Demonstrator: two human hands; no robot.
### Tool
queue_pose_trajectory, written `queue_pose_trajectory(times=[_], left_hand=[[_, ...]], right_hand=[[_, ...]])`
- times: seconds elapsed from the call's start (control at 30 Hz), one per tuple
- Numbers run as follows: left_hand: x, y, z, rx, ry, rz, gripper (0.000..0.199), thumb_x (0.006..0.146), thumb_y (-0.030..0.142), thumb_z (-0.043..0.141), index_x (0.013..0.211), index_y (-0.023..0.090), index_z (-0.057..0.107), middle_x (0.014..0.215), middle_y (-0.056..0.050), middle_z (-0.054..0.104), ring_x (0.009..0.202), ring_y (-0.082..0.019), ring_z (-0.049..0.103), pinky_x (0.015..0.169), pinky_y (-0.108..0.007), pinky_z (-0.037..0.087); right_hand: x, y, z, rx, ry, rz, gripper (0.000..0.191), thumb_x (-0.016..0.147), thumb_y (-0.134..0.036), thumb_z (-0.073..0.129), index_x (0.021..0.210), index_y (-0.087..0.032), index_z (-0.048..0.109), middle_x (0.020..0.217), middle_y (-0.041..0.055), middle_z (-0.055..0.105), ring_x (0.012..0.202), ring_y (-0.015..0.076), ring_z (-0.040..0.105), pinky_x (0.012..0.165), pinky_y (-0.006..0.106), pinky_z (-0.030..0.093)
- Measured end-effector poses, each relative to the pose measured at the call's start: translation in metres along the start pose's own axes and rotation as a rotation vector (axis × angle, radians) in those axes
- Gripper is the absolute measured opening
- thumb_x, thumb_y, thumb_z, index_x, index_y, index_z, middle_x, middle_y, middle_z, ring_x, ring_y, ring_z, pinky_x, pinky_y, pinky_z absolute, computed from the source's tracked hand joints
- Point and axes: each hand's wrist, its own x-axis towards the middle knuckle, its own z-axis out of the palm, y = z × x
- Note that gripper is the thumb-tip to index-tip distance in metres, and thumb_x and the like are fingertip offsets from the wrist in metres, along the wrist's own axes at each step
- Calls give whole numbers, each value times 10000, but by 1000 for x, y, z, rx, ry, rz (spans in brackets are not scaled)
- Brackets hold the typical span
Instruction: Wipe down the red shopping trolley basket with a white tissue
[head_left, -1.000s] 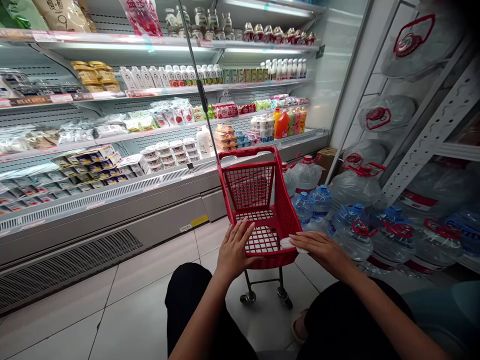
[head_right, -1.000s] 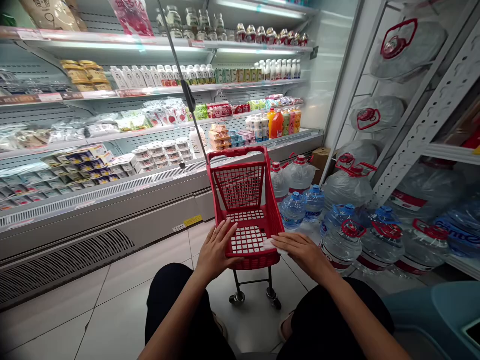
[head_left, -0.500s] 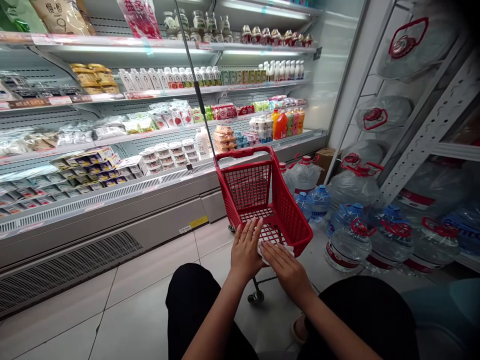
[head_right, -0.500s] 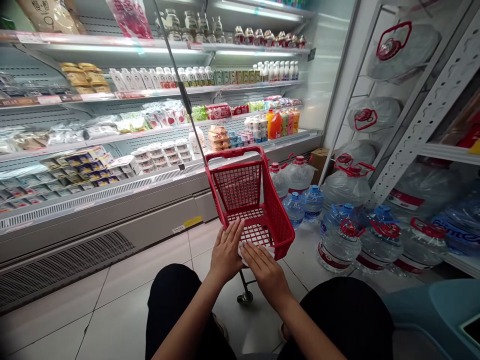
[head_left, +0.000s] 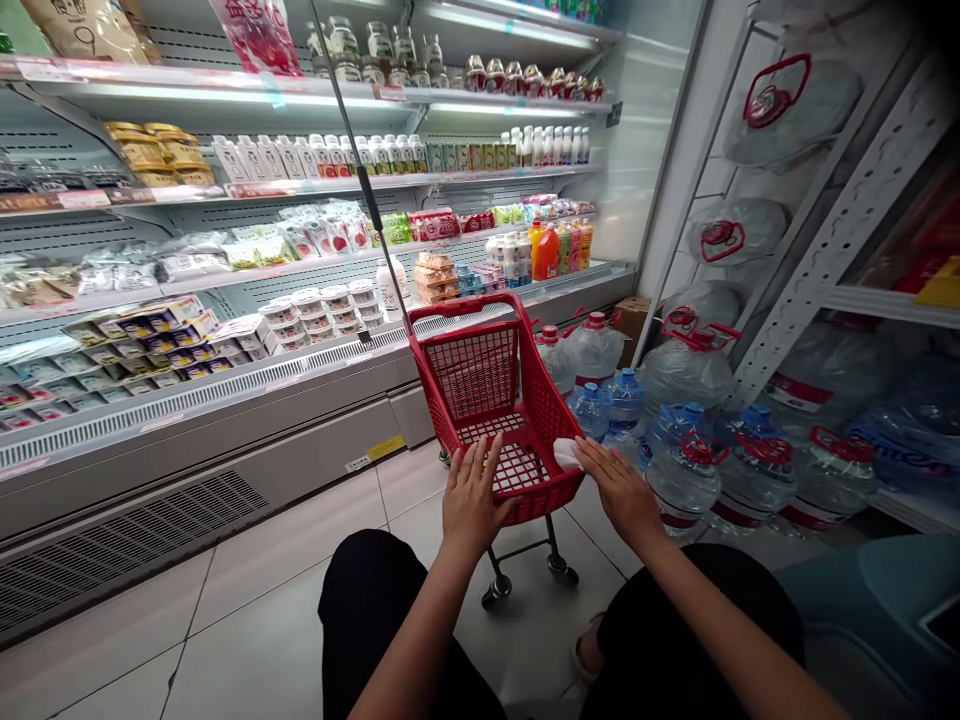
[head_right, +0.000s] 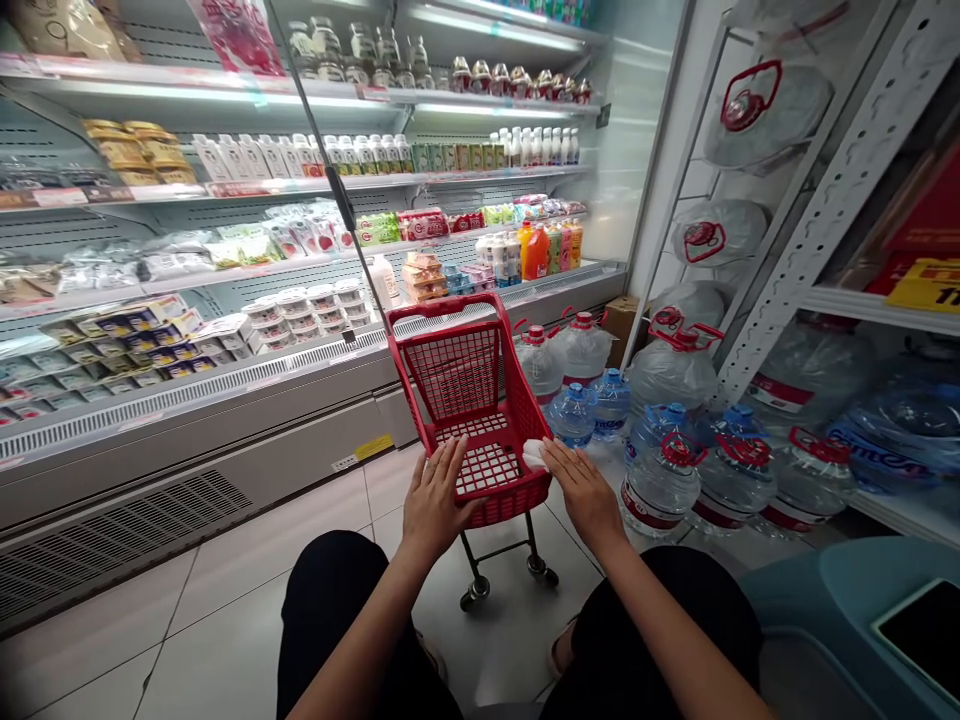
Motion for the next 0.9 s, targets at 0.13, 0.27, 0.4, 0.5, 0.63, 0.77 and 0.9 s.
queue_pose_trajectory(times=[0.13,0.27,0.4,0.5,0.63,0.77,0.9], left_hand=[[-3,6,0,-19,7,-31,1023,917,462,717,1680,260,66,1714,-85,268,1575,-279,267,1288,-487,262],[-10,12,-3,-71,26,-23,1007,917,409,701,1679,247,64,1732,-91,201,1594,-295,197,1284,-511,264],[-18,23,-4,-107,17,18,981,901,250,633,1680,233,36,1743,-80,148,1604,-270,157,1296,-499,226],[-19,25,-7,-117,-23,107,988,916,336,643,1680,219,28,1743,-77,142,1605,-253,153,1302,-467,209],[-7,7,-13,-88,-89,231,1083,887,610,685,1681,245,46,1744,-54,145,1610,-267,130,1313,-480,143],[13,-16,-12,-14,-102,205,1085,837,604,757,1671,345,113,1748,-9,139,1611,-318,98,1301,-560,103],[24,-10,-2,-36,-90,199,1107,820,539,787,1674,323,115,1750,-38,133,1605,-320,133,1297,-552,146]], right_hand=[[8,-30,3,50,-19,6,754,969,19,275,1660,-265,180,1601,38,475,1502,200,408,1228,478,389],[10,-83,7,140,-26,-79,760,954,18,290,1659,-247,195,1581,34,502,1487,193,432,1230,459,397],[6,-123,14,239,-4,-135,750,956,13,310,1658,-225,195,1573,49,513,1480,186,444,1226,443,413],[-1,-114,14,294,-23,-180,745,960,14,312,1651,-252,231,1574,42,513,1474,176,452,1228,441,414],[-6,-55,6,342,-78,-138,745,963,6,274,1646,-291,249,1592,36,494,1487,174,431,1232,470,405],[-2,-1,4,337,-101,25,719,979,-27,254,1638,-313,282,1604,31,481,1513,188,389,1246,521,368],[1,-8,6,305,-51,164,685,996,-74,287,1638,-311,289,1585,38,506,1504,205,407,1237,542,375]])
